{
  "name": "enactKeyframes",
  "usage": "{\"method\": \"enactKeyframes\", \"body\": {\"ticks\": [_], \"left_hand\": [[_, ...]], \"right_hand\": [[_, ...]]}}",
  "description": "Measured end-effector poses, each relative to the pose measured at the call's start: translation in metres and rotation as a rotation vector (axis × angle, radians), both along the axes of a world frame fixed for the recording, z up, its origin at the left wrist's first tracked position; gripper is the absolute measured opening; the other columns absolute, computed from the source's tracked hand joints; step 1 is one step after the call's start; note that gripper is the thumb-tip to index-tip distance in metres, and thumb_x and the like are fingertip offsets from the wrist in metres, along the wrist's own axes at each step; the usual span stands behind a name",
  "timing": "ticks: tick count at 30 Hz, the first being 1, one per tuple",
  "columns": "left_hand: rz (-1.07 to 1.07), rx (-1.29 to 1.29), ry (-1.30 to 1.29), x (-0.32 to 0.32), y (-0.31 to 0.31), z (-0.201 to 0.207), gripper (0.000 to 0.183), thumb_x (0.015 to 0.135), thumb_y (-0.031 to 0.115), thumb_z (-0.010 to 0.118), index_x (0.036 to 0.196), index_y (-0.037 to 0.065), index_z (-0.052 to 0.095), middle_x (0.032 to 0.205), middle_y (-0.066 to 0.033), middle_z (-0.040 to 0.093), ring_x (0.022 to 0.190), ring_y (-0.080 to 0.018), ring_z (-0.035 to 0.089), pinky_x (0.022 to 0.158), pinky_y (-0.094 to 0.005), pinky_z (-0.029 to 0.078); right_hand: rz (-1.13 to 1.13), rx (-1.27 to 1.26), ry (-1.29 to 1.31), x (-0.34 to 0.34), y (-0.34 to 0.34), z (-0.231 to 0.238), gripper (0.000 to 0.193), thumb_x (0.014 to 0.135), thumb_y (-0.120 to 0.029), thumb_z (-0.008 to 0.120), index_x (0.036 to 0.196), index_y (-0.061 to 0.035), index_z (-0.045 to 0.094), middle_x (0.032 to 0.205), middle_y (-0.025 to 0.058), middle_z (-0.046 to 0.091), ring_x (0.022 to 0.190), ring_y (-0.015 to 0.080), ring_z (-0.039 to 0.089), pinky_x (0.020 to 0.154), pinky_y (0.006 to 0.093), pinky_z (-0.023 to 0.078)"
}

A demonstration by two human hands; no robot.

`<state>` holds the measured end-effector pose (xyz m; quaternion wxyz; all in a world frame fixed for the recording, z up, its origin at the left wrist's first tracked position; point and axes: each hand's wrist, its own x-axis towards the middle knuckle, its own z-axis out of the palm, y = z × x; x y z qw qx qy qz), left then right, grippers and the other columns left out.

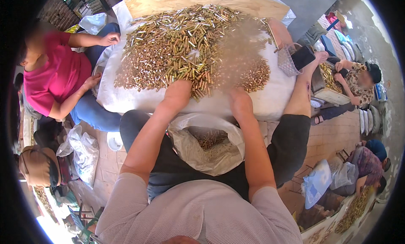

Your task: The person assembles metal components by picking up casings and small metal pieces from a table, inserting the pieces into the casings by hand, and dropping them into a sack.

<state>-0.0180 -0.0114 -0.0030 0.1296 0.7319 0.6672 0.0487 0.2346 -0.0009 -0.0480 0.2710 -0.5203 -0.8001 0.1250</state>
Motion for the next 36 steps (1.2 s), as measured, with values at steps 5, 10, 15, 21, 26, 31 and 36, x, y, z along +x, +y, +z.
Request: {"method": "enactKeyframes", "body": {"ticks": [5,10,15,21,26,31,36], "left_hand": [[-0.015,0.062,-0.076,-0.001,0.001,-0.006,0.018,0.082,0.0,0.055,0.094,-0.002,0.069,0.099,-0.0244,0.068,0.095,-0.0371,0.068,0.082,-0.044,0.056],[-0.01,0.075,-0.403,-0.007,0.004,0.001,0.023,0.078,0.0,0.063,0.1,0.0,0.067,0.091,-0.0187,0.069,0.086,-0.0334,0.067,0.08,-0.0397,0.053],[-0.054,-0.079,-0.827,-0.006,0.008,0.005,0.026,0.082,0.0,0.067,0.108,0.001,0.067,0.09,-0.0069,0.069,0.083,-0.015,0.063,0.076,-0.0286,0.052],[-0.083,-0.26,-1.217,0.004,0.007,0.011,0.027,0.087,0.0,0.065,0.114,0.002,0.066,0.094,-0.002,0.068,0.085,-0.0085,0.06,0.075,-0.0249,0.051],[-0.07,-0.368,-1.283,0.011,0.004,0.007,0.026,0.088,-0.001,0.064,0.113,0.002,0.068,0.086,0.0009,0.065,0.075,-0.0075,0.058,0.067,-0.0242,0.05],[-0.11,-0.378,-1.302,0.02,0.001,0.009,0.023,0.089,0.001,0.065,0.111,0.003,0.07,0.086,-0.0002,0.067,0.073,-0.0077,0.058,0.065,-0.0241,0.049],[-0.102,-0.382,-1.284,0.026,0.0,0.018,0.021,0.09,0.003,0.065,0.11,0.003,0.071,0.085,-0.0013,0.067,0.072,-0.0083,0.058,0.064,-0.0242,0.049]], "right_hand": [[-0.031,-0.019,0.001,0.001,0.002,-0.002,0.016,0.078,-0.006,0.071,0.094,-0.0029,0.068,0.088,0.0178,0.061,0.082,0.0375,0.061,0.074,0.0445,0.05],[-0.063,-0.114,-0.075,0.004,0.003,-0.005,0.013,0.084,-0.009,0.06,0.094,-0.0038,0.065,0.094,0.02,0.06,0.086,0.0395,0.061,0.077,0.0469,0.049],[-0.04,-0.153,-0.17,0.003,-0.001,-0.005,0.022,0.093,-0.014,0.042,0.099,-0.0035,0.06,0.099,0.0238,0.059,0.092,0.0421,0.059,0.08,0.0499,0.048],[-0.053,-0.126,-0.183,0.003,-0.005,-0.006,0.019,0.091,-0.01,0.046,0.1,-0.0018,0.061,0.1,0.0249,0.06,0.092,0.0455,0.058,0.08,0.0498,0.048],[-0.032,-0.643,0.94,-0.007,-0.009,0.009,0.009,0.091,-0.011,0.066,0.097,-0.0041,0.063,0.076,0.0018,0.058,0.067,0.0096,0.052,0.055,0.0246,0.042],[0.08,-0.794,1.316,-0.015,-0.017,0.028,0.007,0.094,-0.01,0.064,0.099,-0.0062,0.063,0.078,-0.0013,0.057,0.067,0.0079,0.051,0.054,0.0207,0.039],[0.126,-0.84,1.403,-0.013,-0.017,0.026,0.007,0.094,-0.011,0.064,0.1,-0.0061,0.063,0.077,-0.0017,0.056,0.067,0.0082,0.051,0.053,0.0212,0.039]]}}
